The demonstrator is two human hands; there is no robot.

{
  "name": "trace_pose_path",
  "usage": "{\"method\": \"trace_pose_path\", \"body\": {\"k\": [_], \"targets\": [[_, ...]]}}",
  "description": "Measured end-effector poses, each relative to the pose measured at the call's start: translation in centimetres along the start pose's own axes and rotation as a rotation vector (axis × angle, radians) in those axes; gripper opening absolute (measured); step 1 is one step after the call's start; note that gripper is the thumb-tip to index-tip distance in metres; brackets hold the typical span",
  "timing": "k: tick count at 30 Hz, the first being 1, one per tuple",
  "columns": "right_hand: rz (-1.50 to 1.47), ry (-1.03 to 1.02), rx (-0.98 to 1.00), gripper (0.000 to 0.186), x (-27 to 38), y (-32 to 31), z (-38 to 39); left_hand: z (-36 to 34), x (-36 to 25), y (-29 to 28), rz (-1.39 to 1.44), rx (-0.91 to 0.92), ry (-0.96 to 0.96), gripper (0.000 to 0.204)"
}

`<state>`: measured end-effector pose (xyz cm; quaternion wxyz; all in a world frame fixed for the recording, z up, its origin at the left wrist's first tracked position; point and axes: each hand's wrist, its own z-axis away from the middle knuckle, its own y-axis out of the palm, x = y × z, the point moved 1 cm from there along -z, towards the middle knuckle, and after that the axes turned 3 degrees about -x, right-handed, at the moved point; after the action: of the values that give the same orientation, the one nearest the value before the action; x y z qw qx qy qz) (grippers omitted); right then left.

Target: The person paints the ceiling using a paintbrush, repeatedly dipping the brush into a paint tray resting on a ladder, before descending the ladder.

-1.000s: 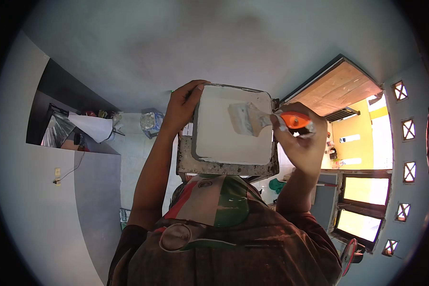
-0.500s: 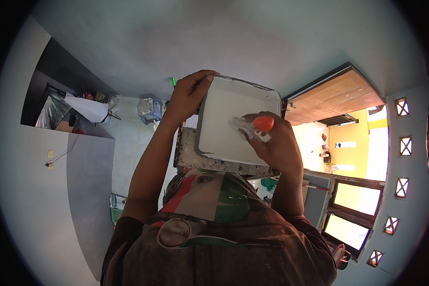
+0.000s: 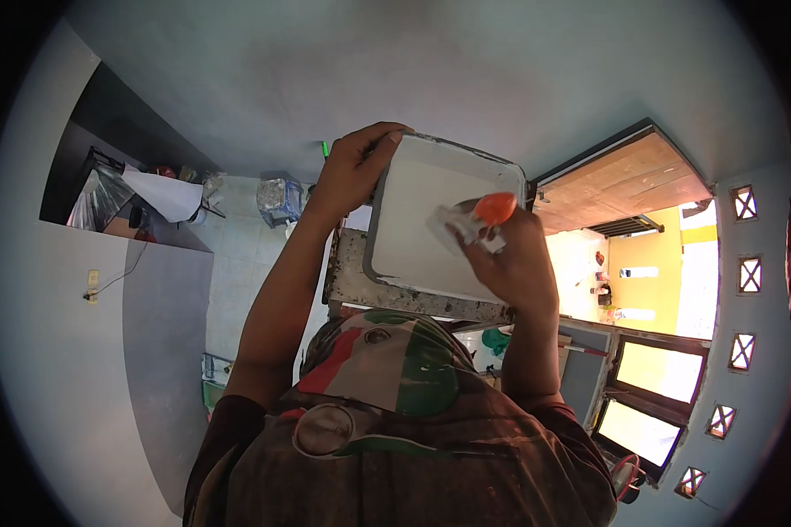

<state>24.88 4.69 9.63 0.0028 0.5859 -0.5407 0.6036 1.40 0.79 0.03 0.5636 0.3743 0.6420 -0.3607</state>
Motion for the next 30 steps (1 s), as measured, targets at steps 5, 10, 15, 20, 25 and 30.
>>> {"method": "trace_pose_path", "body": {"k": [5,10,15,20,25,30], "targets": [[0.033,-0.052,-0.002,0.018,-1.3,-0.9,0.5,0.1,0.1,-0.1,0.0,-0.018,0.003,0.031],[-0.295,0.091,-0.276,0.023,-3.7,-2.1,3.1,-0.1,0.1,0.2,-0.021,-0.038,0.086,0.032],[-0.444,0.153,-0.538,0.022,-3.9,-2.8,4.4,0.2,0.0,-0.1,-0.046,-0.024,0.047,0.031],[-0.291,0.195,-0.606,0.014,-4.4,-3.5,5.6,0.1,-0.1,0.1,-0.052,-0.004,0.041,0.032],[-0.119,0.207,-0.632,0.007,-4.7,-4.3,5.2,-0.3,0.4,0.3,-0.064,0.024,0.119,0.034],[-0.094,0.207,-0.67,0.016,-5.1,-4.7,5.5,-0.2,0.4,0.3,-0.045,-0.025,0.124,0.035]]}}
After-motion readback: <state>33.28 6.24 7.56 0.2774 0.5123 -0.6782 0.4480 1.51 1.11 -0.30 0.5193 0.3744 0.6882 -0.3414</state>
